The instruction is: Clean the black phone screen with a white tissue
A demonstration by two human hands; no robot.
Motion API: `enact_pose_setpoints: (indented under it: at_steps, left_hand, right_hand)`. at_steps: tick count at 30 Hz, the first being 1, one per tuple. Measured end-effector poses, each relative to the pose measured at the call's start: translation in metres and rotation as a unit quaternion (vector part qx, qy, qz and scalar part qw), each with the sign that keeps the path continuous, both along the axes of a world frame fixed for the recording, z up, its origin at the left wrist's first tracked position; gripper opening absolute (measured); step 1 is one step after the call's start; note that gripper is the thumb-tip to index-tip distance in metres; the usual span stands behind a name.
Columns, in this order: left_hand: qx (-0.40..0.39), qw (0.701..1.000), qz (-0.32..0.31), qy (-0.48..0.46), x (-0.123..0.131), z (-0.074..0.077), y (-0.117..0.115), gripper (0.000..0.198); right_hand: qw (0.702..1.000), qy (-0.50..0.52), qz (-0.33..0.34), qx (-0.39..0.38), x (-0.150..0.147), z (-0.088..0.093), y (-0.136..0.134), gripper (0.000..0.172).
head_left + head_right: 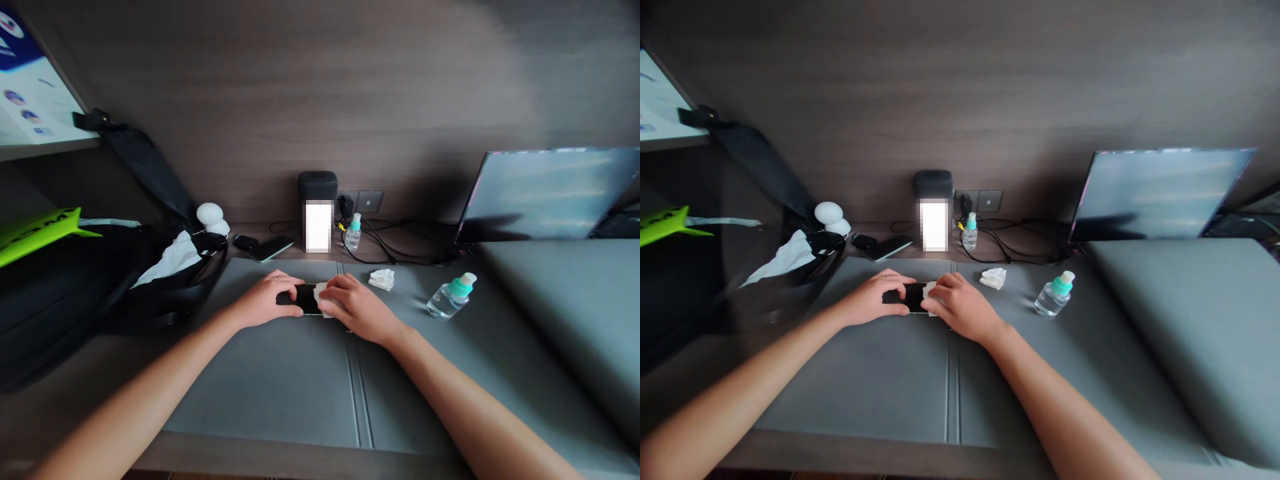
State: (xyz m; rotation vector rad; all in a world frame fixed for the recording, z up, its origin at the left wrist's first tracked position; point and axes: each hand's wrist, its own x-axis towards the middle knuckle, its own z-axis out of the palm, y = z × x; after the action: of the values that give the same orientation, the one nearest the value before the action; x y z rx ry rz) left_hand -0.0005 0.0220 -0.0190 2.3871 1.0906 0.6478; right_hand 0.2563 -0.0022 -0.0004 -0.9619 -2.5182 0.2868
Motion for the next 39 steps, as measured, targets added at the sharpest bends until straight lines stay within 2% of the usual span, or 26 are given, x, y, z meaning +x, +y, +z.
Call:
enact_pose_setpoints:
  at_steps: [4, 9, 14, 20, 26, 32, 36, 39]
  left_hand:
    - [0.003, 1.0, -0.003, -0.003, -0.0002, -0.0009, 0.0001, 0.021]
    - [-0.006, 1.0, -0.001, -0.004, 0.0001, 0.0004, -0.0007, 0.021]
    - [-0.001, 1.0, 0.002, 0.002, -0.0004, -0.0005, 0.0001, 0.022]
    - [-0.001, 1.0, -0.003, -0.004, -0.001, -0.0018, 0.001, 0.022]
    - [-0.001, 1.0, 0.0, -0.004, -0.0008, -0.0018, 0.0004, 0.021]
    - [-0.001, 1.0, -0.001, -0.001, -0.0005, -0.0015, 0.0004, 0.022]
    - [0.001, 1.0, 0.0, -0.001, -0.0007, -0.0016, 0.0005, 0.021]
    - [0.004, 1.0, 0.0, -0.002, -0.0006, -0.002, 0.001, 0.021]
  right_hand:
    - [1.0, -0.005, -0.024, 0.008, 0.0028, -0.0009, -0.0012, 0.038]
    - [1.0, 0.003, 0.008, 0.003, -0.0008, 0.0003, -0.0032, 0.034]
    - [0.999, -0.014, -0.037, 0.004, 0.0052, 0.0017, 0.0001, 0.035]
    - [1.0, -0.002, -0.008, 0.005, 0.0036, -0.0006, -0.0027, 0.033]
    - [0.998, -0.017, -0.056, 0.012, 0.0083, 0.0009, -0.0007, 0.032]
    - [1.0, -0.005, -0.009, 0.011, 0.0055, -0.0018, -0.0012, 0.031]
    - [0.998, -0.01, -0.056, 0.015, 0.008, -0.0025, 0.0019, 0.028]
    - [0.999, -0.01, -0.044, 0.012, 0.0076, -0.0005, -0.0007, 0.03]
